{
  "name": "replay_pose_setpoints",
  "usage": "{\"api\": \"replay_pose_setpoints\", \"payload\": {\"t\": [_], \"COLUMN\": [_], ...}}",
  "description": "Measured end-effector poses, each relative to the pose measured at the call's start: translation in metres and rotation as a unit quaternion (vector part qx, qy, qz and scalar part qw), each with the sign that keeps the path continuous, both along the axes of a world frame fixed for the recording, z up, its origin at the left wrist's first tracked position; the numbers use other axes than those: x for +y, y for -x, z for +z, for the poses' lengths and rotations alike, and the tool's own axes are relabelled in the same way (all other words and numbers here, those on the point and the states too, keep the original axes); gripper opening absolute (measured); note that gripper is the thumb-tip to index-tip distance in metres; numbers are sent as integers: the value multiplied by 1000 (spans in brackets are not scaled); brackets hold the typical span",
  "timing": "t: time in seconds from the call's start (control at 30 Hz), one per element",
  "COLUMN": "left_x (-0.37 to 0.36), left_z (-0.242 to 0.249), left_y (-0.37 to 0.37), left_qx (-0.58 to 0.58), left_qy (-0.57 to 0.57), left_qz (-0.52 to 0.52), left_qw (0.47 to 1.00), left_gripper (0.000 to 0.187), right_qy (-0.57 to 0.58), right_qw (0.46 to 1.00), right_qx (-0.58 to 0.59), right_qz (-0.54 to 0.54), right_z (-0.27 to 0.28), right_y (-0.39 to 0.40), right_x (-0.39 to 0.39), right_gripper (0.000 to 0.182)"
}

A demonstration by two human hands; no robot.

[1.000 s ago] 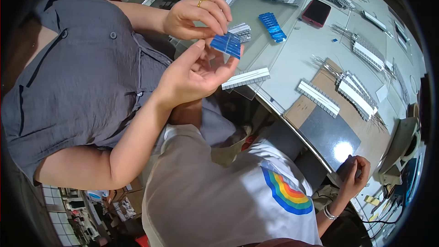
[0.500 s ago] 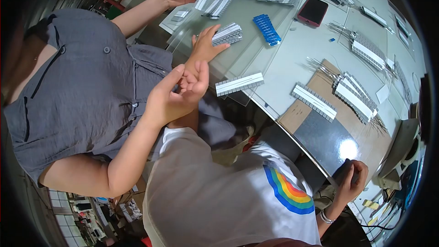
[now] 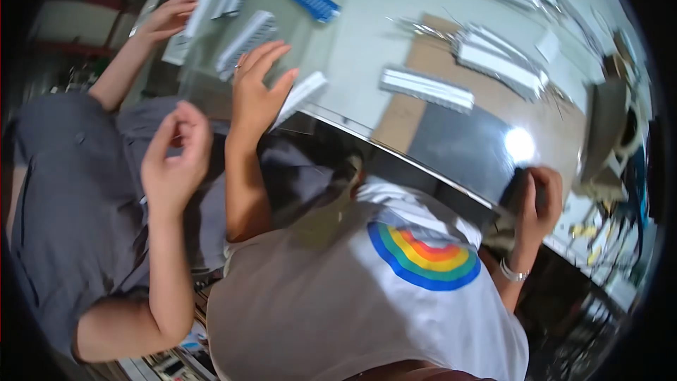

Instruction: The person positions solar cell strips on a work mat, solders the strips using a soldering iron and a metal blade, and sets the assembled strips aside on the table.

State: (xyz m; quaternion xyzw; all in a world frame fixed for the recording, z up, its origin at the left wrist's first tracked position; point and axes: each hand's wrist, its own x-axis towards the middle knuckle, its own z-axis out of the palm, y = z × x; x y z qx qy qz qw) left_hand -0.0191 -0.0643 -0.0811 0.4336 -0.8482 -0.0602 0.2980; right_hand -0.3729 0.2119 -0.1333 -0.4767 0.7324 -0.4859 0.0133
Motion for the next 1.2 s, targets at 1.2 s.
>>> {"api": "replay_pose_setpoints", "payload": {"t": [1.2], "left_x": [100], "left_z": [-44], "left_y": [108], "left_qx": [-31], "left_qy": [-26], "left_qz": [-251], "left_qw": [967], "left_gripper": [46], "right_qy": [-13], "right_qw": [1000], "right_qx": [-9], "right_qz": [23], "right_z": [-8], "right_y": [2], "right_x": [6], "right_gripper": [6]}}
